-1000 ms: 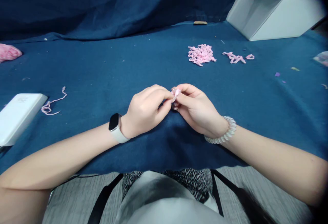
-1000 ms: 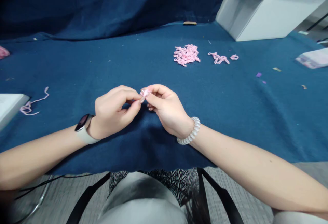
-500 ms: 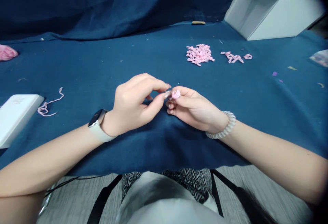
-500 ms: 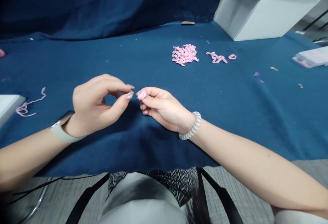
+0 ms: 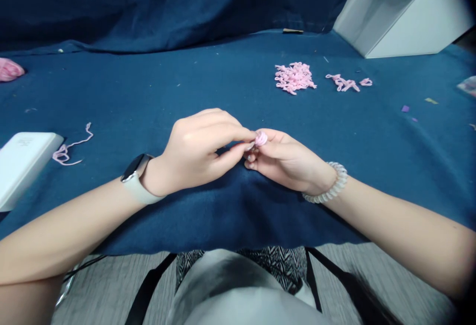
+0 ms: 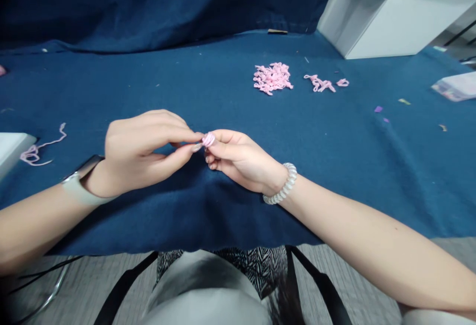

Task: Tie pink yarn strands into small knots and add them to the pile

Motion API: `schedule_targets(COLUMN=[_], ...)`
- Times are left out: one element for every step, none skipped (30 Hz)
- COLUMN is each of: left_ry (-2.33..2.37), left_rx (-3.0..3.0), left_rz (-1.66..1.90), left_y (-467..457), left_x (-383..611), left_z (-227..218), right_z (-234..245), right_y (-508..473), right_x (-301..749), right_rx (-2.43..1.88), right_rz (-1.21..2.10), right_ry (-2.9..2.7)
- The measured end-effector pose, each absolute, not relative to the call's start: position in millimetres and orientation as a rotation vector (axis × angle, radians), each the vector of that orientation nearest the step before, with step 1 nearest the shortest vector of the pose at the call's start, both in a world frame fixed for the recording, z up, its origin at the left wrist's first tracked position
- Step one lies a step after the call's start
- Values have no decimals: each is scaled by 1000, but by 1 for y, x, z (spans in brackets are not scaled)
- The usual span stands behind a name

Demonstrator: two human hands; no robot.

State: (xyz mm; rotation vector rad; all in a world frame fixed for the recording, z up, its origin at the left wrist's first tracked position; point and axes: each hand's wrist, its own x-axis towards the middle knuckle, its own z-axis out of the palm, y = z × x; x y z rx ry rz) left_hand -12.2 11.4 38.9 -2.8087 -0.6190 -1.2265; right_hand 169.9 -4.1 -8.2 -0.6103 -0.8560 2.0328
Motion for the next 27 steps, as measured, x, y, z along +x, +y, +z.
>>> schedule_targets(left_ry=[-608, -598, -594, -595, -596, -595, -593, -588, -583, -581, -584, -593, -606, -619, -630, -634, -631, -625, -618, -614, -613, -616, -621, -628, -636, -646, -656], left_rx=[-2819, -2823, -2818, -2809, -2798, -2792, -2791, -2793, -2794, -2796, -2796, -2794, -2792, -2793, -2794, -2798, -2805, -2815, -2827, -2840, -2855, -2868, -2878, -2883, -2882, -2877, -2868], left_rz=[-1231, -1240, -1250, -1258, -1259, -1250, -1235, -1218, -1207, -1201, -1204, -1209, -1214, -1214, -1210, -1204, -1196, -1189, -1182, -1176, -1167, -1158, -1148, -1139, -1133, -1127, -1123], left_y=[11, 11, 11, 11, 10, 10, 10, 10, 10, 10, 9, 9, 9, 9, 8, 8, 8, 8, 8, 8, 8, 8, 8, 8, 8, 7, 7], left_x=[-12, -12, -12, -12, -12, -12, -12, -11, -11, -11, -11, -11, -11, -11, -11, -11, -11, -12, -12, -12, -12, -13, -13, -13, -13, -13, -13], left_z=[39, 40, 40, 41, 41, 41, 41, 41, 40, 40, 40, 40, 40, 40, 41, 41, 42, 42, 43, 43, 44, 44, 44, 44, 45, 45, 44], right_z=[-8, -8, -8, -7, -7, -7, -7, -6, -6, -6, -6, -6, -6, -5, -5, -5, -5, -5, -5, -5, -5, -5, -5, -4, -4, -4, -4], right_y=[-4, -4, -5, -5, -5, -5, -5, -5, -4, -4, -4, -4, -4, -4, -4, -4, -5, -5, -5, -5, -5, -6, -6, -6, -6, -6, -6], right_x=[170, 170, 170, 170, 170, 171, 171, 171, 171, 171, 171, 171, 171, 172, 172, 172, 172, 172, 172, 172, 172, 172, 172, 172, 172, 172, 172], right_rx=[-612, -615, -616, -618, -618, -617, -615, -612, -609, -608, -607, -608, -611, -615, -619, -622, -626, -628, -632, -634, -637, -640, -643, -648, -653, -659, -664], right_rz=[2037, 2040, 2043, 2045, 2047, 2052, 2056, 2061, 2065, 2068, 2070, 2071, 2073, 2077, 2081, 2085, 2088, 2089, 2091, 2091, 2091, 2091, 2091, 2092, 2092, 2093, 2096], right_ry=[-856, -857, -858, -858, -855, -850, -844, -838, -832, -830, -830, -835, -842, -851, -859, -867, -872, -875, -877, -881, -885, -889, -893, -894, -894, -892, -890])
